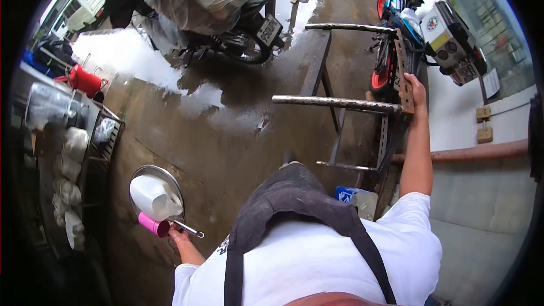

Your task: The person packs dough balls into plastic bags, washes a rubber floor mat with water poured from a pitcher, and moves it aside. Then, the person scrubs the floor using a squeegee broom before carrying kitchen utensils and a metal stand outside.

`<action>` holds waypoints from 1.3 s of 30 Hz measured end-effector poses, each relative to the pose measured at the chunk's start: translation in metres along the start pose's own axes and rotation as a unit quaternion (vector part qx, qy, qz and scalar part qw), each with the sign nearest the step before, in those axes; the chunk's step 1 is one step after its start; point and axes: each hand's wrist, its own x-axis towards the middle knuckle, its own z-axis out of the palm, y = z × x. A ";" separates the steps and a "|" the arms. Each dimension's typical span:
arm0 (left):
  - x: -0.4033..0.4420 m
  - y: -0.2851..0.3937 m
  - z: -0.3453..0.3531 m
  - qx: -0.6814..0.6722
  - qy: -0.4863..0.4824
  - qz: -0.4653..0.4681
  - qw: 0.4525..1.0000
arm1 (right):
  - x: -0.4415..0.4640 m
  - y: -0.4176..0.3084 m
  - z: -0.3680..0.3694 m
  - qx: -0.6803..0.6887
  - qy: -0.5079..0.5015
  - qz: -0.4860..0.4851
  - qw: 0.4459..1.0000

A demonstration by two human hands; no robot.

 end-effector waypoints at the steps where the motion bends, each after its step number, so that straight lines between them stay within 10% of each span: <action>1: 0.007 0.004 0.028 0.006 0.009 0.000 1.000 | 0.020 -0.004 0.005 -0.002 0.010 0.005 1.000; 21: 0.024 -0.032 0.449 -0.103 -0.003 0.014 0.995 | 0.611 0.002 0.128 0.032 0.176 0.034 0.983; 23: 0.012 -0.022 0.478 0.243 -0.112 0.191 0.944 | 0.661 -0.014 0.156 0.078 0.153 0.046 0.984; 26: -0.018 -0.025 0.538 -0.123 0.070 0.000 0.990 | 0.750 -0.005 0.188 0.144 0.107 0.061 0.982; 39: -0.260 -0.069 0.696 -0.223 0.149 0.062 0.961 | 1.140 0.115 0.494 0.335 -0.048 0.206 0.918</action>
